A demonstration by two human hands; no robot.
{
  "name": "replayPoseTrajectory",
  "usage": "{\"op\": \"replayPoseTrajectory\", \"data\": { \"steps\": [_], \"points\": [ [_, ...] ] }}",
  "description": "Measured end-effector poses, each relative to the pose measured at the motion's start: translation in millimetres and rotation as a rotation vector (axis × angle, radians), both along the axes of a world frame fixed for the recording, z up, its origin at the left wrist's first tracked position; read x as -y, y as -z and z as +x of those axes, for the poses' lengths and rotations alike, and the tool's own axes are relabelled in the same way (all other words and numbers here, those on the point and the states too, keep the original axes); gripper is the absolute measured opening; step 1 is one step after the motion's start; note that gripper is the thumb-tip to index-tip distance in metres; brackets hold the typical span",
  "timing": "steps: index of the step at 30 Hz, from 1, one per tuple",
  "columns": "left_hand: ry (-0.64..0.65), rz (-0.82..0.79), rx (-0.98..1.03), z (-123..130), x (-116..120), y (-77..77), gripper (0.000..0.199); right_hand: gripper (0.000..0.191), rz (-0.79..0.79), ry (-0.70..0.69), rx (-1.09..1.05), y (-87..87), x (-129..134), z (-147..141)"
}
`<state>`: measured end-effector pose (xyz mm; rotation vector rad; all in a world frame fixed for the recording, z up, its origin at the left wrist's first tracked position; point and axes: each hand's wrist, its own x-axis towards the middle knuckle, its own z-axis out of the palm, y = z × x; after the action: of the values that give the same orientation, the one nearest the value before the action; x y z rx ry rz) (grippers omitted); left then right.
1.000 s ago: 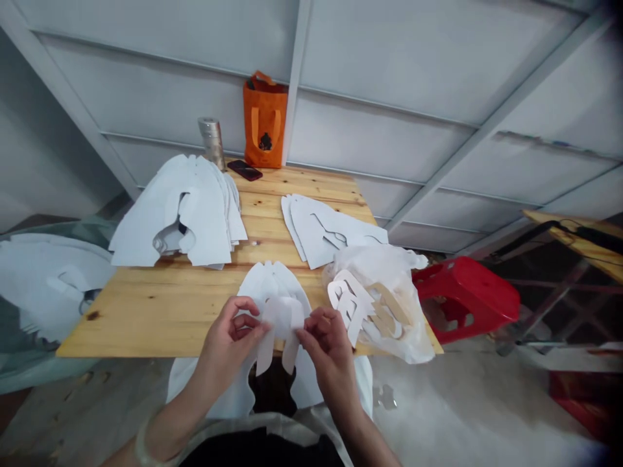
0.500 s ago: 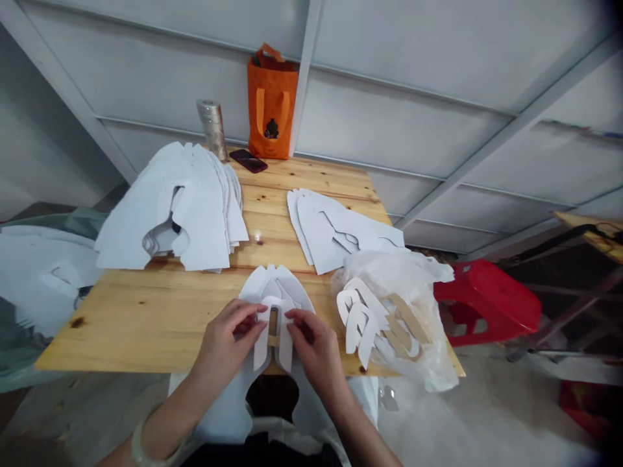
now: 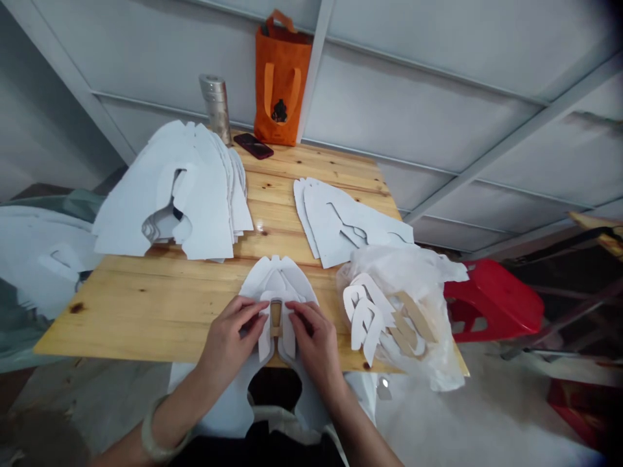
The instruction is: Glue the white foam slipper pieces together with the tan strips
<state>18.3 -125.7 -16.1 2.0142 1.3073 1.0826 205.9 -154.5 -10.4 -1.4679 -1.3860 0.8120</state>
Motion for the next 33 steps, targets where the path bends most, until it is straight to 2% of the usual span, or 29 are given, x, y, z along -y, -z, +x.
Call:
{"op": "replayPoseTrajectory", "data": {
  "steps": [14,33],
  "points": [
    [0.024,0.021,0.002,2.1,1.0,1.1,0.021,0.028,-0.062,-0.005,0.051,-2.2,1.7,1.0],
    [-0.002,0.018,-0.070,5.0,3.3,2.7,0.020,0.028,-0.043,-0.021,0.077,1.4,1.7,1.4]
  ]
}}
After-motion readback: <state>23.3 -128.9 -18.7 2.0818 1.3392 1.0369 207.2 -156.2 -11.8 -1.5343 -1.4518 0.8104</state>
